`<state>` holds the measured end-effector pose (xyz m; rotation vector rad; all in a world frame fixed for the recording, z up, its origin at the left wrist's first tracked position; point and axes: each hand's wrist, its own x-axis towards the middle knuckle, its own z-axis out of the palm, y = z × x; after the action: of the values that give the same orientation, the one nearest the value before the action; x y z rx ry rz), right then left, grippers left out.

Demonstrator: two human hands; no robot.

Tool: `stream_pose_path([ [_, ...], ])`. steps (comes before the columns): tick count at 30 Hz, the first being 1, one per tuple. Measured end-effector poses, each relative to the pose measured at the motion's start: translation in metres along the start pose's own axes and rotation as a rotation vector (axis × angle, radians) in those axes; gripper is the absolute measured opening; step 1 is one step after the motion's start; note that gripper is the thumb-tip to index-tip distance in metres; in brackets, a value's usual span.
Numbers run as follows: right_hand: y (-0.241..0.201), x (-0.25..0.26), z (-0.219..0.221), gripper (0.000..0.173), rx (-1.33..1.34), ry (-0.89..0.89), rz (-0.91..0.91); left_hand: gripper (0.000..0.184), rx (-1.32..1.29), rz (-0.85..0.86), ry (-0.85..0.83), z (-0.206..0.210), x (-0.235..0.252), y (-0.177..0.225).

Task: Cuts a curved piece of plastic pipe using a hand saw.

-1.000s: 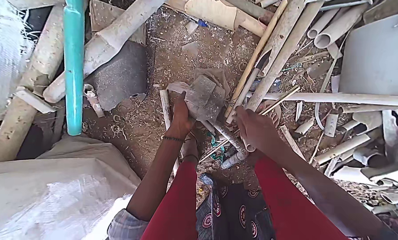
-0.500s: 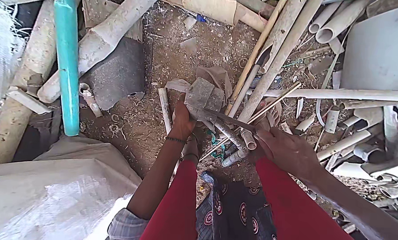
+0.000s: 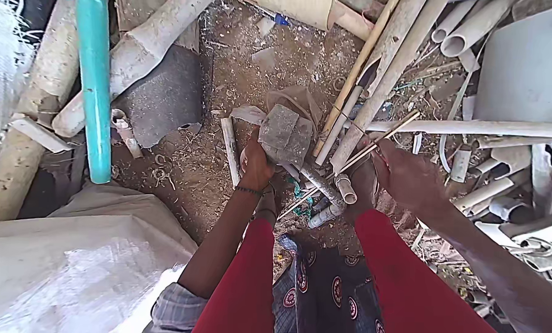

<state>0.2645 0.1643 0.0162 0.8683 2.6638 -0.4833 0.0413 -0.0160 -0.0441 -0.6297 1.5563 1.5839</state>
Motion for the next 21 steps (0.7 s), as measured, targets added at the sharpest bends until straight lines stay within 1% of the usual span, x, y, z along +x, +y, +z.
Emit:
stream_pose_path([
  [1,-0.007,-0.008,-0.006,0.034,0.036,0.036,-0.036,0.043,-0.001,-0.001,-0.017,0.001,0.001,0.001],
  [2,-0.016,-0.015,-0.013,0.032,0.056,0.015,-0.058,0.041,-0.022,0.003,-0.020,0.003,0.003,0.001],
  [4,-0.033,-0.026,-0.018,0.032,0.053,-0.168,-0.067,0.042,-0.052,-0.001,-0.014,0.004,0.005,-0.001],
  [6,-0.044,-0.021,-0.016,0.034,0.071,-0.366,-0.002,0.043,-0.033,0.004,-0.007,0.004,0.004,0.001],
  [7,-0.046,-0.014,-0.011,0.034,0.069,-0.369,0.028,0.043,-0.009,0.004,-0.001,0.004,0.003,0.001],
  [9,-0.042,0.001,-0.002,0.034,0.074,-0.274,0.044,0.046,0.029,0.002,-0.018,0.001,0.001,0.000],
  [10,-0.042,0.011,-0.003,0.034,0.108,-0.252,0.046,0.048,0.022,0.011,-0.034,0.001,0.003,0.001],
  [11,-0.044,0.019,-0.006,0.031,0.178,-0.273,0.061,0.049,-0.006,0.012,-0.045,-0.002,0.006,0.001],
  [13,-0.048,0.027,-0.012,0.028,0.342,-0.279,0.070,0.055,-0.060,-0.016,-0.091,-0.006,0.011,0.004],
  [15,-0.052,0.032,-0.012,0.025,0.583,-0.271,0.092,0.061,-0.141,-0.032,-0.148,-0.004,0.009,0.008],
  [17,-0.058,0.038,-0.010,0.032,0.868,-0.354,0.177,0.062,-0.246,-0.023,-0.265,-0.004,-0.001,0.008],
  [18,-0.060,0.041,-0.007,0.039,0.997,-0.362,0.218,0.059,-0.274,-0.017,-0.348,-0.006,-0.005,0.008],
  [19,-0.063,0.045,-0.001,0.042,1.084,-0.330,0.251,0.051,-0.267,-0.015,-0.428,-0.007,-0.005,0.009],
  [20,-0.066,0.048,0.004,0.039,1.107,-0.281,0.277,0.043,-0.232,-0.029,-0.485,-0.011,-0.003,0.010],
  [21,-0.067,0.051,0.009,0.038,1.063,-0.231,0.291,0.039,-0.153,-0.056,-0.505,-0.014,0.002,0.012],
])
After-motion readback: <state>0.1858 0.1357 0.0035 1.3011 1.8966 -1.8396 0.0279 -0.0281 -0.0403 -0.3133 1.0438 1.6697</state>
